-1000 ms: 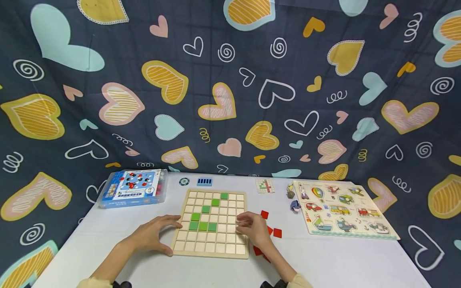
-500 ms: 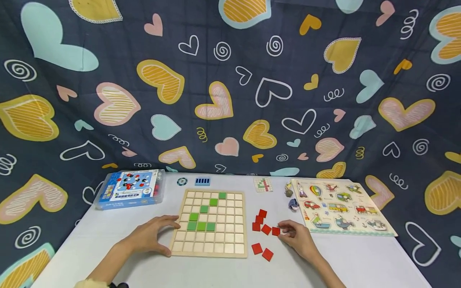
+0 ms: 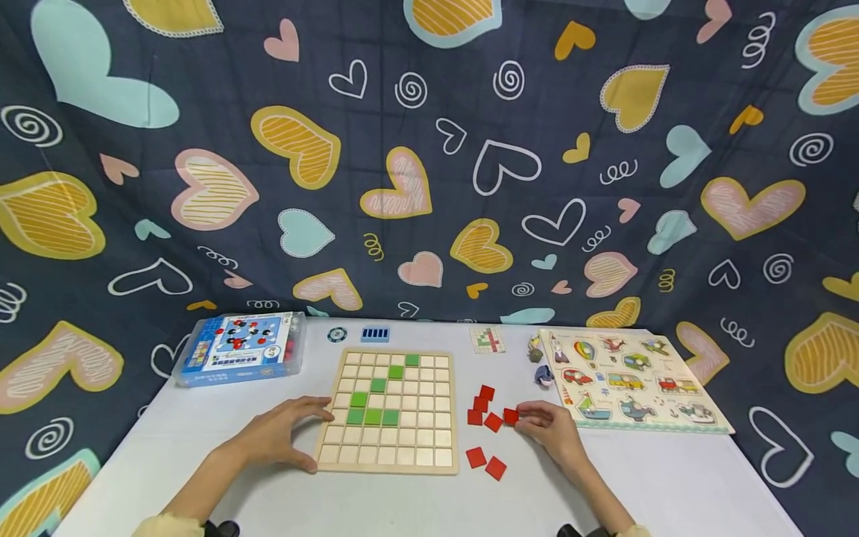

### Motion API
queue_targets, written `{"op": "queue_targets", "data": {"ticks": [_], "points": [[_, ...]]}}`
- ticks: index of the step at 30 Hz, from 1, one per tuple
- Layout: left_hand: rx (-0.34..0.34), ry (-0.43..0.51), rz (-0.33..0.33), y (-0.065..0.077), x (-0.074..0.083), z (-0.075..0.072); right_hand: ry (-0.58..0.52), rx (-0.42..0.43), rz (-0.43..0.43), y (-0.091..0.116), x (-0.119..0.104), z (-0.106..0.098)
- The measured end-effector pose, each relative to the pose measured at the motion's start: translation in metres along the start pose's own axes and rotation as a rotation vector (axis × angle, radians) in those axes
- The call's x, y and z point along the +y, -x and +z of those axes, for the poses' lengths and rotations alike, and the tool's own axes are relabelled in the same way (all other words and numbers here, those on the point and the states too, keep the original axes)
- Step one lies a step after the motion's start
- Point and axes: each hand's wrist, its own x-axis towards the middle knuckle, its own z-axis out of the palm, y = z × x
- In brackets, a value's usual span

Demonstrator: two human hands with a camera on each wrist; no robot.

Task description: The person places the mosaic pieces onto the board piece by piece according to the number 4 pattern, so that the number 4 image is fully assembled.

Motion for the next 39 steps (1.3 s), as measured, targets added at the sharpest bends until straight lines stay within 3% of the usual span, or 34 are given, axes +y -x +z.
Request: {"op": "queue_targets", "data": {"ticks": [8,14,23,39], "points": [[-0.007,0.009,-0.005,-0.001,-0.001,0.0,-0.067,-0.137,-0.03,-0.016,-0.014,0.008],[0.001,0.009,-0.005,0.002,-0.002,-0.001,-0.073,-0.132,0.006,-0.031,-0.025,0.035],[0.0,0.01,-0.01,0.001,-0.002,0.001,-0.085,-0.162,-0.025,-0.057,-0.037,0.07],[0.001,0.007,-0.001,0.0,-0.004,0.002,0.044,-0.152,-0.217,-0.086,-0.054,0.122]]}}
